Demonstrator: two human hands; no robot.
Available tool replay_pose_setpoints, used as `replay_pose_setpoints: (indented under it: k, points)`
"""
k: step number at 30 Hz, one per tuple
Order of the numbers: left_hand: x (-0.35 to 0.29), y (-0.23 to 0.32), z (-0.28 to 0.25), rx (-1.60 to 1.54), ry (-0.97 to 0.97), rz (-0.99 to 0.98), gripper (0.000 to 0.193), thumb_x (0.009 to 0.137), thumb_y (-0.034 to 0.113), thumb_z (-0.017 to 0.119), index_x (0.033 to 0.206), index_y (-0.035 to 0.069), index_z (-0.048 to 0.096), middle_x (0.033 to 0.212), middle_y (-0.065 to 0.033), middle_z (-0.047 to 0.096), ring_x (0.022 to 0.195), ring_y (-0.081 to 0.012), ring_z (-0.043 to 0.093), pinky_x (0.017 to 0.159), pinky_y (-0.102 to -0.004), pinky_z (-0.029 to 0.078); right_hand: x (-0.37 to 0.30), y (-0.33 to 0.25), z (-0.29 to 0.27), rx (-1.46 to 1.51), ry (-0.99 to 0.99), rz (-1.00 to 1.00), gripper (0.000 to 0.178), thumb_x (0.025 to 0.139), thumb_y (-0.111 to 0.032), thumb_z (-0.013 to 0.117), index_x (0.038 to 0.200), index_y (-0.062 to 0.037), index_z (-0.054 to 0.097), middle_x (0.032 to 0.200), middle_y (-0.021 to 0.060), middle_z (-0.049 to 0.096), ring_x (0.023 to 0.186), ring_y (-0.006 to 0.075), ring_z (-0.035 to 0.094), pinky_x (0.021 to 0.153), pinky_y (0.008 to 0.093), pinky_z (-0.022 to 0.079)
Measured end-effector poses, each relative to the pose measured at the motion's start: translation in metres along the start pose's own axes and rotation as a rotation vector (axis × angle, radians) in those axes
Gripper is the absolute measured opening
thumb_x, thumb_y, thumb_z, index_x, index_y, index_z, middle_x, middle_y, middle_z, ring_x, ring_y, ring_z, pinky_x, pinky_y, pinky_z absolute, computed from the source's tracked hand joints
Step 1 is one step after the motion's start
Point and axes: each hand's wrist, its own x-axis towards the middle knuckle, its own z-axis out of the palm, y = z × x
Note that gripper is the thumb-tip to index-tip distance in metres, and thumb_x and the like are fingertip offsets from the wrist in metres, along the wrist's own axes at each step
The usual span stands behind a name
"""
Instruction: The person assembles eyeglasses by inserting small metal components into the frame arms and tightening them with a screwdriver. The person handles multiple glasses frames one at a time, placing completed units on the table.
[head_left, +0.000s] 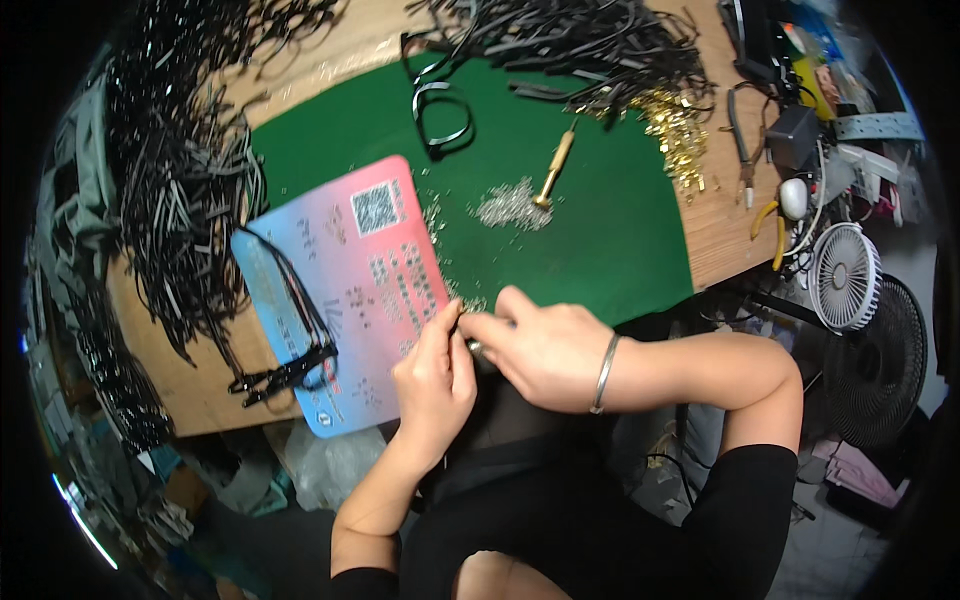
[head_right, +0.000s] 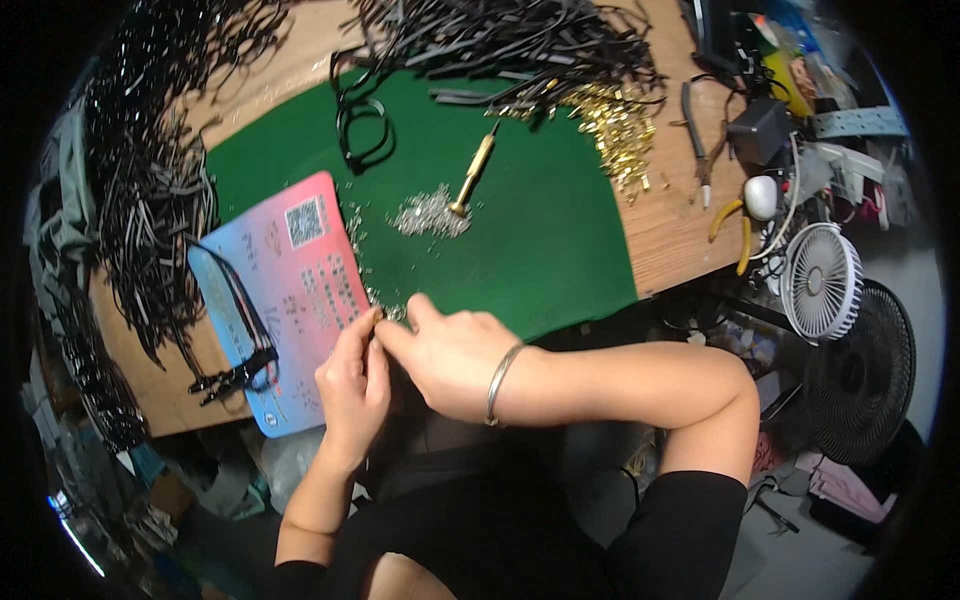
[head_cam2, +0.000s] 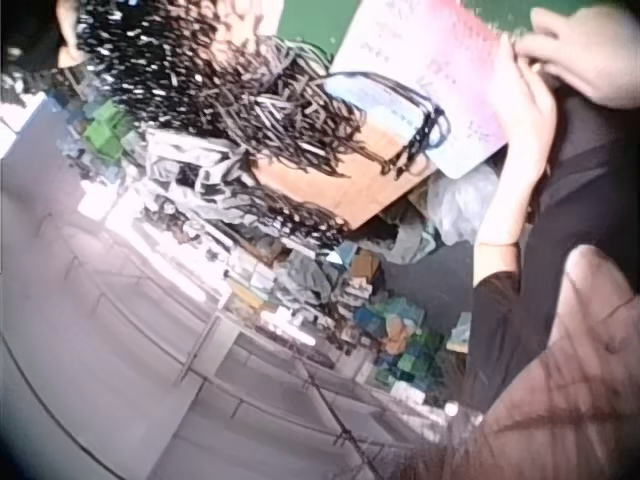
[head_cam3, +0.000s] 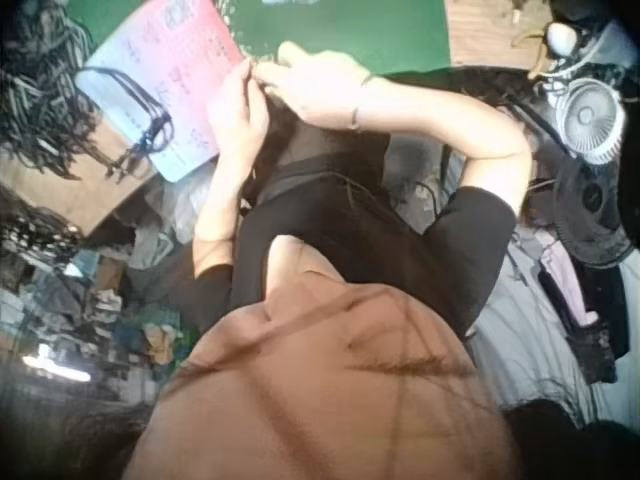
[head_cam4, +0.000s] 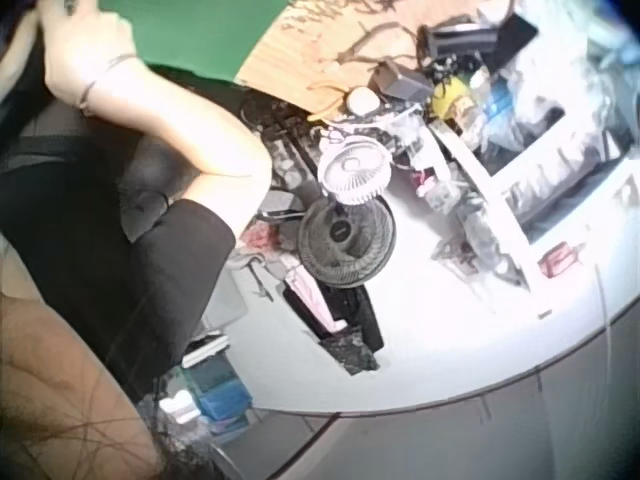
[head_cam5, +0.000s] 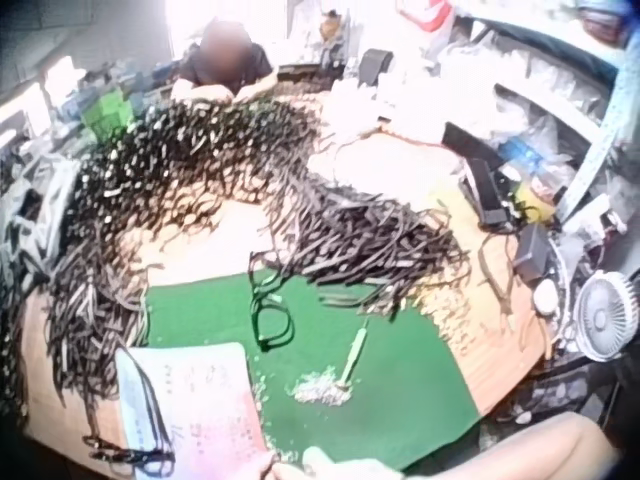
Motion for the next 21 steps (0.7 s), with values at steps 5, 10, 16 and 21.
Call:
replay_pose_setpoints:
  k: [5, 10, 16, 21]
  points:
    - [0.011, 0.009, -0.002, -0.043, -0.028, -0.115, 0.028, 0.088, 0.0, 0.049, 0.116, 0.0, 0.053, 0.087, -0.014, 0.067, 0.075, -0.0241, 0.067, 0.066, -0.031, 0.052, -0.022, 0.01, -0.012, -0.05, 0.115, -0.019, 0.035, 0.085, -0.017, 0.054, 0.119, -0.0092, 0.048, 0.091, 0.0141, 0.049, 0.064, 0.0306, 0.061, 0.056, 0.0395, 0.052]
    - [0.031, 0.02, 0.012, -0.328, -0.069, -0.09, 0.028, 0.09, 0.002, 0.049, 0.117, -0.002, 0.051, 0.096, -0.0144, 0.064, 0.087, -0.0195, 0.064, 0.076, -0.0299, 0.049, -0.013, 0.04, 0.001, 0.056, 0.288, -0.056, 0.032, 0.085, -0.018, 0.054, 0.114, -0.0058, 0.046, 0.092, 0.0164, 0.048, 0.066, 0.0331, 0.06, 0.058, 0.0427, 0.051]
    - [0.152, 0.049, 0.028, 0.083, -0.168, 0.458, 0.015, 0.082, 0.002, 0.057, 0.097, 0.001, 0.058, 0.086, -0.0139, 0.059, 0.078, -0.0262, 0.06, 0.07, -0.0323, 0.049, -0.02, 0.062, 0.0, 0.136, 0.293, -0.113, 0.031, 0.086, -0.022, 0.053, 0.111, -0.0049, 0.05, 0.091, 0.0155, 0.05, 0.07, 0.031, 0.059, 0.064, 0.0384, 0.05]
    - [0.235, 0.036, 0.053, 0.482, -0.373, 0.371, 0.016, 0.079, 0.014, 0.062, 0.093, 0.007, 0.058, 0.086, -0.0152, 0.053, 0.081, -0.0345, 0.056, 0.069, -0.0406, 0.046, -0.021, 0.074, -0.002, 0.338, 0.265, -0.192, 0.03, 0.086, -0.019, 0.057, 0.111, -0.0035, 0.053, 0.089, 0.0117, 0.055, 0.072, 0.0243, 0.059, 0.064, 0.0322, 0.049]
